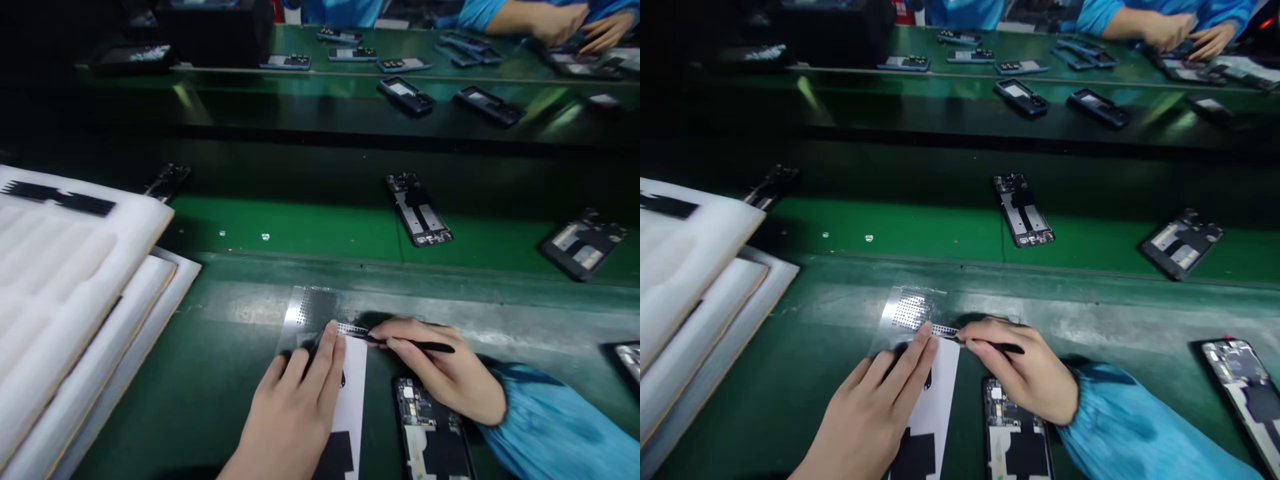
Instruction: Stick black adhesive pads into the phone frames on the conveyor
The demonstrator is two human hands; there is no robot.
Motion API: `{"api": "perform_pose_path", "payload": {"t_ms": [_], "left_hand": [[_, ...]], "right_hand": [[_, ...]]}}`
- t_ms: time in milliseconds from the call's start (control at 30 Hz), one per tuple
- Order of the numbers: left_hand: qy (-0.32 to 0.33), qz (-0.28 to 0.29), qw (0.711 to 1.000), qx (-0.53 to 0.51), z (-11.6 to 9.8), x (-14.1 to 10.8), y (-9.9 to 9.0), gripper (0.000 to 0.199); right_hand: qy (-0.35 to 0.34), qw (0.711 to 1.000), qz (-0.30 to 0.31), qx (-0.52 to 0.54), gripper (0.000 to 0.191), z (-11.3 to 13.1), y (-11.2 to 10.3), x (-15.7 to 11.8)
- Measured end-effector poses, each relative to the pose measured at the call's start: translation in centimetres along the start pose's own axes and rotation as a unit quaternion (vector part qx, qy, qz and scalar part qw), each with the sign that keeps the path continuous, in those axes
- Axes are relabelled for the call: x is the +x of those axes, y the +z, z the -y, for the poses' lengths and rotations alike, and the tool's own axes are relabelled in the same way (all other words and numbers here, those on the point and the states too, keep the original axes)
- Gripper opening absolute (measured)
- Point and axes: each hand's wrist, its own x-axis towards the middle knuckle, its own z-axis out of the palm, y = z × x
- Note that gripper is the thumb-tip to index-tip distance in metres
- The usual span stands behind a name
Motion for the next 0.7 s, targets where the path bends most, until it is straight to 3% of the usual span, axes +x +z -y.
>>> {"api": "perform_pose_path", "payload": {"t_ms": [400, 500, 700], "left_hand": [[0.002, 0.006, 0.999, -0.035, 0.0, -0.1, 0.0, 0.058], [-0.001, 0.003, 1.000, -0.023, -0.2, -0.2, 0.4, 0.060], [-0.005, -0.030, 1.000, -0.008, 0.1, -0.2, 0.6, 0.060]], "right_hand": [[0.005, 0.983, 0.177, 0.046, 0.024, -0.3, -2.8, 4.8], [0.032, 0.983, 0.160, 0.082, 0.026, -0.8, -2.3, 4.6], [0.094, 0.981, 0.060, 0.158, 0.031, -1.0, -0.9, 3.3]]}}
